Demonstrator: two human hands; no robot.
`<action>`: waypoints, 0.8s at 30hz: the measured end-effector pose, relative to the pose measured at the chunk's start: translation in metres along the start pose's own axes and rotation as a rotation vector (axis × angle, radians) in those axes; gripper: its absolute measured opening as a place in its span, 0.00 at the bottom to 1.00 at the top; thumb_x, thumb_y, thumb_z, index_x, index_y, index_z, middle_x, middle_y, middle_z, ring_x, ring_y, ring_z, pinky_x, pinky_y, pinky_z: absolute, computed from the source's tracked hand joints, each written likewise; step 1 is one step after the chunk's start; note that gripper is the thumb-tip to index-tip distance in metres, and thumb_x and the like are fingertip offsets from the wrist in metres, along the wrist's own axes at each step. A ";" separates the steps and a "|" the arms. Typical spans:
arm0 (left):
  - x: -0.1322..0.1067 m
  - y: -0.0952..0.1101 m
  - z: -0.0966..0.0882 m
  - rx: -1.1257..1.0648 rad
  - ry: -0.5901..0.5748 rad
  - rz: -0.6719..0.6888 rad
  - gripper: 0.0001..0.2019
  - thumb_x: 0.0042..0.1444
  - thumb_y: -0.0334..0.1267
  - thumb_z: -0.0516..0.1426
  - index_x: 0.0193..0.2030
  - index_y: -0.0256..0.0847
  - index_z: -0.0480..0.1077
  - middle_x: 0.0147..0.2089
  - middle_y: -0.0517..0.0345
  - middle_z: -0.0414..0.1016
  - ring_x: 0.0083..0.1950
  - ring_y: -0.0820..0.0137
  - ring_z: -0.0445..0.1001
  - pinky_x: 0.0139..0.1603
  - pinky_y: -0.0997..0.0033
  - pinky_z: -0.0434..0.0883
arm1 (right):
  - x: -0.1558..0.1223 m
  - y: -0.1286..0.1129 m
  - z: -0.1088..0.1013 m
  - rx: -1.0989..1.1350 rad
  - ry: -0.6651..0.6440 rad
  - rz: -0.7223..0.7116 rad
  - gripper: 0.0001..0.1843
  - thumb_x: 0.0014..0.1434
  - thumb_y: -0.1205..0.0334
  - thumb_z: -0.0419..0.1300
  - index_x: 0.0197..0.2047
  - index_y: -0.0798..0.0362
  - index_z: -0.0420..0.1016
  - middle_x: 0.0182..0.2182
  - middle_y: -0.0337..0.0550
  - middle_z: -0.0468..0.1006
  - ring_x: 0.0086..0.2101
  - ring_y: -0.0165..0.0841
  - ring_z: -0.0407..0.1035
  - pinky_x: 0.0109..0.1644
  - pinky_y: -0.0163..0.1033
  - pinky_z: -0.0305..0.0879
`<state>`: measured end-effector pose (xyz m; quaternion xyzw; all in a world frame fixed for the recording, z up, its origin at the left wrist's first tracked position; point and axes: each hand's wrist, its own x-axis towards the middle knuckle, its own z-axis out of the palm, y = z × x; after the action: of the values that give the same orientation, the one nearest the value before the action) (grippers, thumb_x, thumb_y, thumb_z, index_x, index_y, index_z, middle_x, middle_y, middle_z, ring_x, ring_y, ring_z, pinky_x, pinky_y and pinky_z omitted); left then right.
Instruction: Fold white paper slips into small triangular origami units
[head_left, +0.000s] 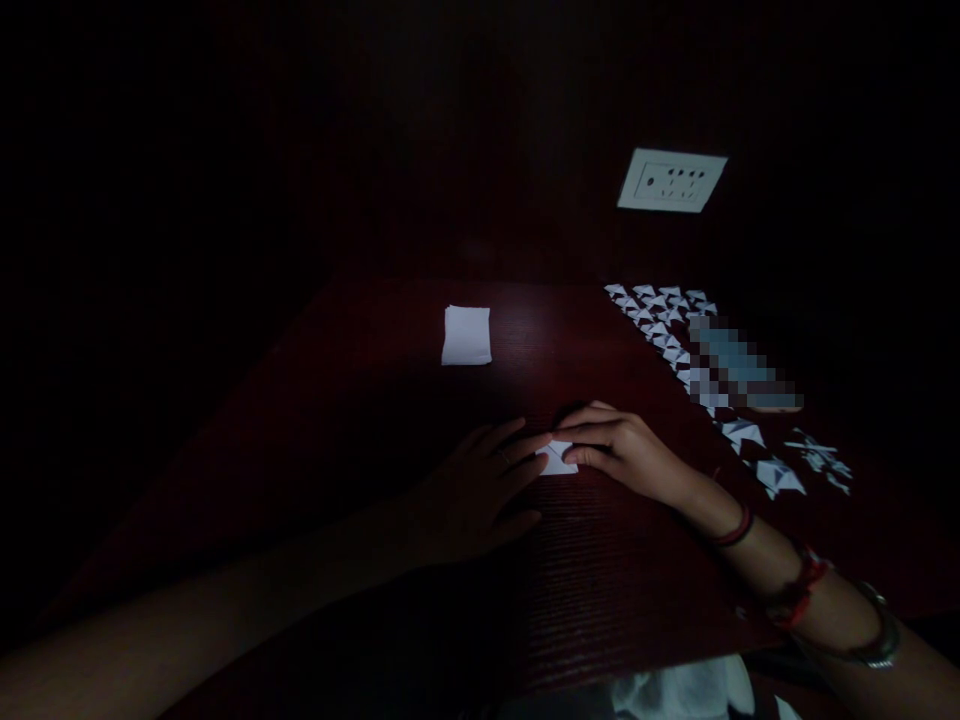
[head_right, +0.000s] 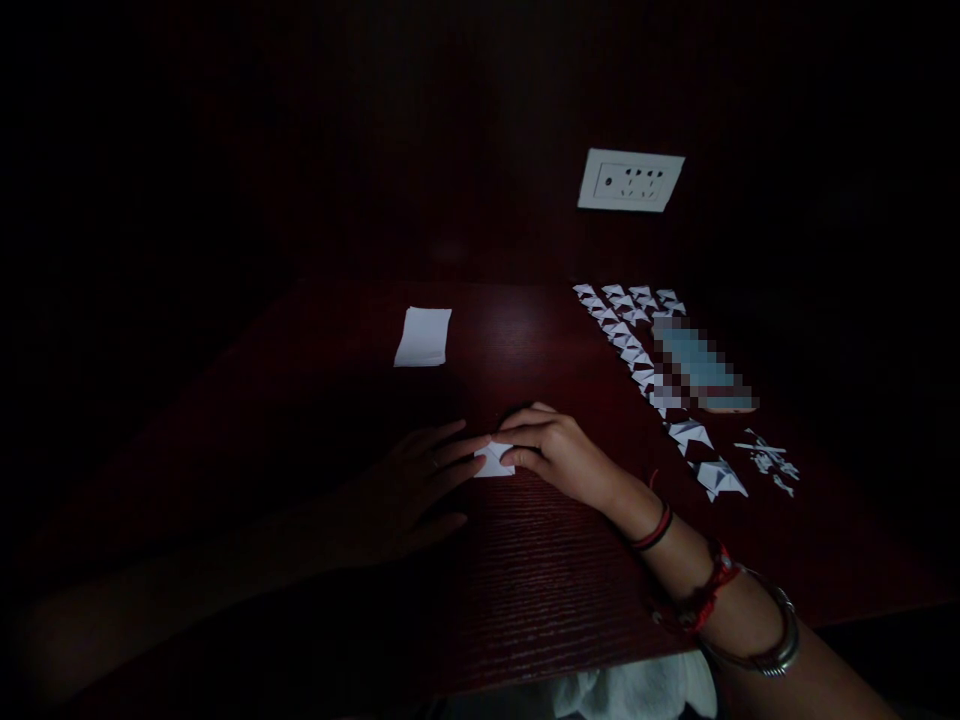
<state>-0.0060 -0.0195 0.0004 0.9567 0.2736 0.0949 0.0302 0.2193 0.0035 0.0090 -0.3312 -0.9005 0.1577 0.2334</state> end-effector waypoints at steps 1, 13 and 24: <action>0.000 0.000 0.000 0.000 0.004 0.001 0.24 0.57 0.47 0.46 0.57 0.38 0.52 0.62 0.54 0.45 0.62 0.57 0.39 0.58 0.52 0.49 | 0.001 0.001 0.001 0.001 0.006 0.001 0.14 0.54 0.61 0.55 0.44 0.51 0.71 0.39 0.44 0.72 0.41 0.33 0.64 0.45 0.41 0.61; -0.002 -0.001 0.004 -0.024 0.077 0.020 0.22 0.56 0.45 0.48 0.55 0.38 0.55 0.55 0.47 0.54 0.60 0.57 0.47 0.57 0.52 0.50 | 0.004 0.007 -0.001 0.132 0.039 0.200 0.09 0.53 0.63 0.56 0.37 0.55 0.74 0.31 0.42 0.73 0.31 0.28 0.67 0.34 0.32 0.61; 0.000 -0.003 0.006 -0.030 0.105 0.054 0.21 0.55 0.44 0.49 0.55 0.41 0.54 0.56 0.47 0.52 0.58 0.57 0.49 0.55 0.50 0.51 | 0.007 0.002 -0.001 0.124 0.018 0.142 0.07 0.53 0.64 0.56 0.34 0.54 0.74 0.29 0.41 0.71 0.31 0.27 0.66 0.34 0.32 0.60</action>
<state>-0.0068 -0.0173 -0.0057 0.9568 0.2475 0.1499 0.0273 0.2166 0.0096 0.0113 -0.3805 -0.8612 0.2260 0.2499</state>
